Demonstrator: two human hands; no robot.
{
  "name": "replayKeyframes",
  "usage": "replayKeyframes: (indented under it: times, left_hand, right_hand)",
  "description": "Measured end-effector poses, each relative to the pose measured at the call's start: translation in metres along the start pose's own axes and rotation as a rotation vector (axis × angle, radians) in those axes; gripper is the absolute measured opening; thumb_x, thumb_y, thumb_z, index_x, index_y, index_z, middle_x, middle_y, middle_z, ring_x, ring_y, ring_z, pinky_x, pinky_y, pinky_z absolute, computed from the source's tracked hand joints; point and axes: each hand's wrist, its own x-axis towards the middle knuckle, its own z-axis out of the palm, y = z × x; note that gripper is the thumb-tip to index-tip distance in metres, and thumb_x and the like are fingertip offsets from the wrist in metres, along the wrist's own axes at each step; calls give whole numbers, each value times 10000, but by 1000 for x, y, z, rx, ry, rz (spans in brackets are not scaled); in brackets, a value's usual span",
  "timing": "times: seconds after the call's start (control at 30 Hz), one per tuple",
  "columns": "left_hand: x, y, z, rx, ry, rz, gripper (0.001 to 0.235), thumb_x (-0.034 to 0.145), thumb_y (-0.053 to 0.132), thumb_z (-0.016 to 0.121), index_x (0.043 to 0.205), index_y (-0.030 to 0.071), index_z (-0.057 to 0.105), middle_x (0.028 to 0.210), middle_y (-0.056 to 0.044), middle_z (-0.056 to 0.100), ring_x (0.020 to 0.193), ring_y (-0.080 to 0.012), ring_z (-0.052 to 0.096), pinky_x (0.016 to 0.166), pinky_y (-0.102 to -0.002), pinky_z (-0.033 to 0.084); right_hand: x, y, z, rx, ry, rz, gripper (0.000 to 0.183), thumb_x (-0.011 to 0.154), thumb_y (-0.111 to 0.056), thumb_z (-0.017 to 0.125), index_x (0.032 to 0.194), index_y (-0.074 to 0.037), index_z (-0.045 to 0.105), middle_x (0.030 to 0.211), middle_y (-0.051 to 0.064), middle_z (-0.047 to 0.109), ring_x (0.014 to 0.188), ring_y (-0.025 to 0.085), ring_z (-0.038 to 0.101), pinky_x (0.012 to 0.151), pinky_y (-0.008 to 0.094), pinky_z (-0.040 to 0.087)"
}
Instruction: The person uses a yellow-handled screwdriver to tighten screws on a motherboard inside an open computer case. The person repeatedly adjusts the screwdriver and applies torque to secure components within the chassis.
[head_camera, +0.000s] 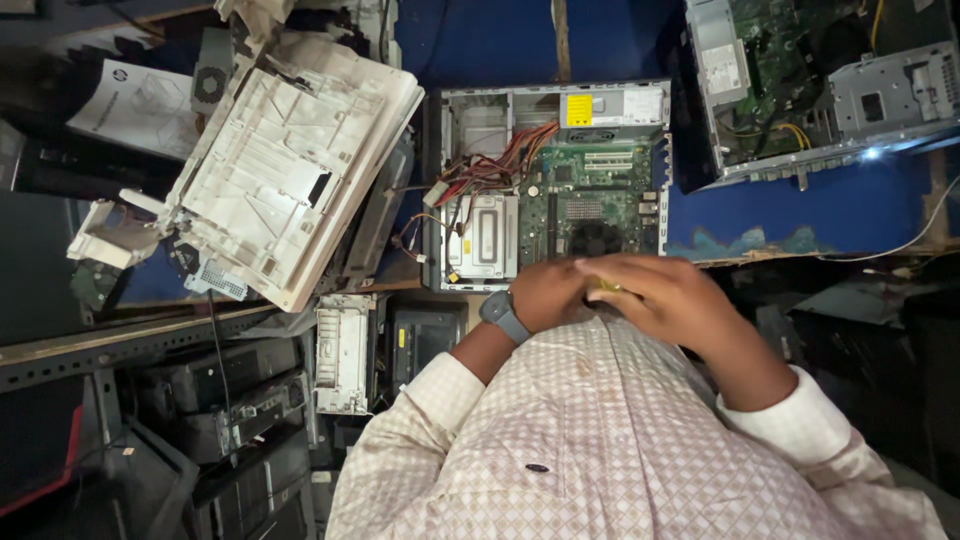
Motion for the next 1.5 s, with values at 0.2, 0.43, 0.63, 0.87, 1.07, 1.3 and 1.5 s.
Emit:
replayKeyframes:
  times: [0.2,0.43,0.63,0.87,1.07,1.3,1.5]
  left_hand:
    - [3,12,-11,26,158,55,274,817,232,742,1053,100,700,1069,-107,711,894,-308,717,726,-419,582]
    - [5,9,-5,66,41,70,191,812,205,724,981,118,708,987,-101,696,864,-310,704,713,-441,572]
    - [4,4,2,155,6,139,224,837,159,672,1043,70,681,1074,-99,680,975,-299,697,791,-431,585]
    - [9,5,-5,88,128,124,358,865,284,750,1094,14,696,977,-131,685,835,-314,699,693,-424,569]
    - [5,2,-8,-4,161,132,348,752,281,825,1030,92,735,980,-87,712,878,-285,720,745,-404,586]
    - [7,-9,-17,45,24,129,255,727,253,777,910,97,691,1020,-114,715,911,-316,715,758,-433,586]
    - [9,-3,-23,-242,74,51,259,878,126,692,1136,102,707,1085,-122,724,934,-345,715,817,-439,594]
  right_hand:
    - [8,4,24,-308,362,-243,346,770,-230,962,794,-55,665,731,48,628,616,217,612,557,332,494]
    - [12,4,21,-34,227,-96,388,736,-217,903,875,-1,612,911,140,641,832,286,637,741,370,521]
    - [-5,3,-7,218,-75,-50,354,882,-68,748,1235,-53,719,1237,116,757,1057,223,767,872,312,600]
    - [-8,11,14,-164,306,-80,372,717,-246,936,984,-68,748,943,69,742,820,230,739,714,313,572]
    - [12,5,29,-52,290,12,468,695,-271,977,789,-51,575,839,94,663,767,238,684,679,314,543]
    - [16,-10,-6,138,-1,-190,382,747,-41,765,1107,39,668,1085,182,723,957,320,723,809,371,565]
    - [11,4,19,-109,367,-21,394,716,-253,952,941,-49,699,944,94,723,832,235,728,737,321,570]
